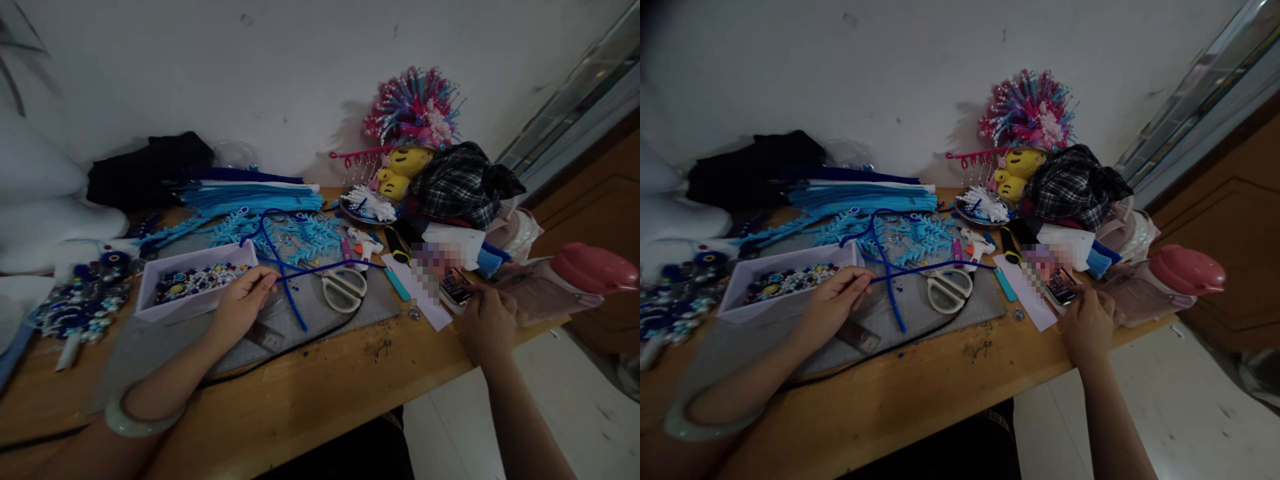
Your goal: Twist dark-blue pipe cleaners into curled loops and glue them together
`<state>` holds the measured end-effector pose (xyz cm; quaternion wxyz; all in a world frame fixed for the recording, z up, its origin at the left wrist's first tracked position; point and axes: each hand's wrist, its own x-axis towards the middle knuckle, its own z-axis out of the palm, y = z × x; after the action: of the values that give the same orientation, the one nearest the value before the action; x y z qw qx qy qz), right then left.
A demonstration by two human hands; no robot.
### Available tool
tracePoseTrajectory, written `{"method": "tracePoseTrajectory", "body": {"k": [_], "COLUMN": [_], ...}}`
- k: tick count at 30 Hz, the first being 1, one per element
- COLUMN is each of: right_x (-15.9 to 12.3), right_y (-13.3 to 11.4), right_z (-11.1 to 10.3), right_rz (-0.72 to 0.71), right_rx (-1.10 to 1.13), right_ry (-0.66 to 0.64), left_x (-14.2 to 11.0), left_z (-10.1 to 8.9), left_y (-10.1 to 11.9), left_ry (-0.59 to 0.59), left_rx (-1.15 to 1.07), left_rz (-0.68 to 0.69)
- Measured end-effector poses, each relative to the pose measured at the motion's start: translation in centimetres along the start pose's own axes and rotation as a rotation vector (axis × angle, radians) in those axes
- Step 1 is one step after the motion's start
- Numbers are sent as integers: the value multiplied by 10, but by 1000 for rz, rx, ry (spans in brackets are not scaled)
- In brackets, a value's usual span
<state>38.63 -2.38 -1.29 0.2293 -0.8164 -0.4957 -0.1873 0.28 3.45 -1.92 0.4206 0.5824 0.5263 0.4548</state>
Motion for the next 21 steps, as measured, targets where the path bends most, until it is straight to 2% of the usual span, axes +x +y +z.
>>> {"method": "tracePoseTrajectory", "body": {"k": [21], "right_x": [1], "right_y": [0], "right_z": [-1], "right_rz": [20], "right_rx": [3], "right_ry": [-15], "left_x": [-1], "left_z": [-1], "left_y": [2], "left_ry": [-7], "left_rx": [-3], "left_rz": [1]}}
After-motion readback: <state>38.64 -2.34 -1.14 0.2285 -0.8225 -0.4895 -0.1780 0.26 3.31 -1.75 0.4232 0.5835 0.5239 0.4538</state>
